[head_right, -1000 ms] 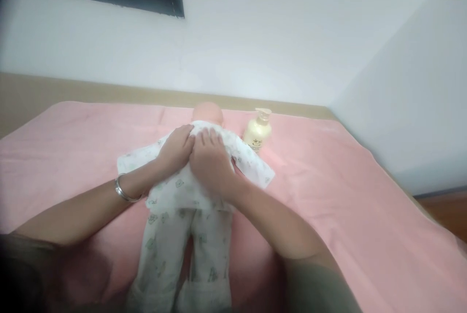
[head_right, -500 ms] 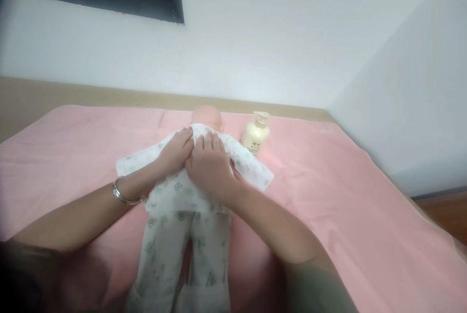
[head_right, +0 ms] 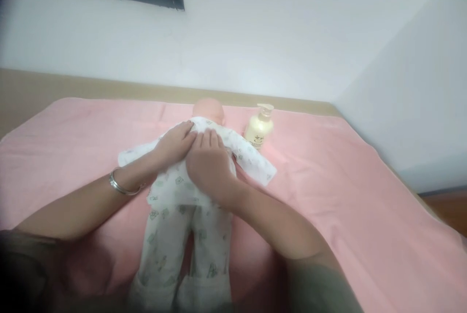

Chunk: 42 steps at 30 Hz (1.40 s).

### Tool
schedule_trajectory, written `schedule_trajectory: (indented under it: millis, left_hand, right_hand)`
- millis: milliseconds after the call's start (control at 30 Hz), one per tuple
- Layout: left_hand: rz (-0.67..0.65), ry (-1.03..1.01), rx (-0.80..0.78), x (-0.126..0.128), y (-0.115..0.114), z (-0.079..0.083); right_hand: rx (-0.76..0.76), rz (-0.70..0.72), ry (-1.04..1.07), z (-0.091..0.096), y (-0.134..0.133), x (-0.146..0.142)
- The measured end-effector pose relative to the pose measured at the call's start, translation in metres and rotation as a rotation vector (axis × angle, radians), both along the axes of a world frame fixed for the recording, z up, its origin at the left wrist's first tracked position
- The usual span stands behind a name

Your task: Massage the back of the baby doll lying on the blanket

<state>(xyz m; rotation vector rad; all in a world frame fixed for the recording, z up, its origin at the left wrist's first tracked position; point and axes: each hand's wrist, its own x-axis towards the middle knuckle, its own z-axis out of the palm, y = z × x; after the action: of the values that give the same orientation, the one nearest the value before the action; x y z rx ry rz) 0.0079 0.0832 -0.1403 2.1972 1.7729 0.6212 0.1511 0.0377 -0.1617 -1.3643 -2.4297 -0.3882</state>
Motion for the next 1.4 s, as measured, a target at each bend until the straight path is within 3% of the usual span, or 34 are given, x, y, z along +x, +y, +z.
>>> schedule_trajectory:
  millis: [133,300,433,567,667,767,933,1400]
  left_hand:
    - [0.026,0.061,0.057,0.006,-0.006,0.0]
    - [-0.105,0.22,0.257,0.016,-0.031,-0.007]
    - [-0.125,0.158,0.197,0.011,-0.025,-0.004]
    - [-0.043,0.018,0.057,0.002,-0.004,-0.001]
    - [0.013,-0.043,0.044,0.002,0.004,-0.009]
    - [0.064,-0.112,0.13,0.005,0.005,-0.024]
    - [0.092,-0.249,0.182,0.007,0.004,-0.041]
    - [0.103,-0.305,0.209,0.006,0.004,-0.042]
  right_hand:
    - [-0.097,0.037,0.069,0.004,0.018,0.005]
    - [-0.323,-0.187,0.18,0.019,0.058,0.016]
    - [-0.242,-0.164,0.114,0.017,0.044,0.012]
    - [-0.061,-0.042,0.029,0.009,0.012,0.004]
    - [-0.038,0.032,0.016,0.008,0.002,0.003]
    - [-0.14,0.038,0.094,0.009,0.014,0.005]
    - [-0.275,-0.095,0.309,0.007,0.048,0.009]
    - [-0.242,-0.121,0.301,0.005,0.049,0.007]
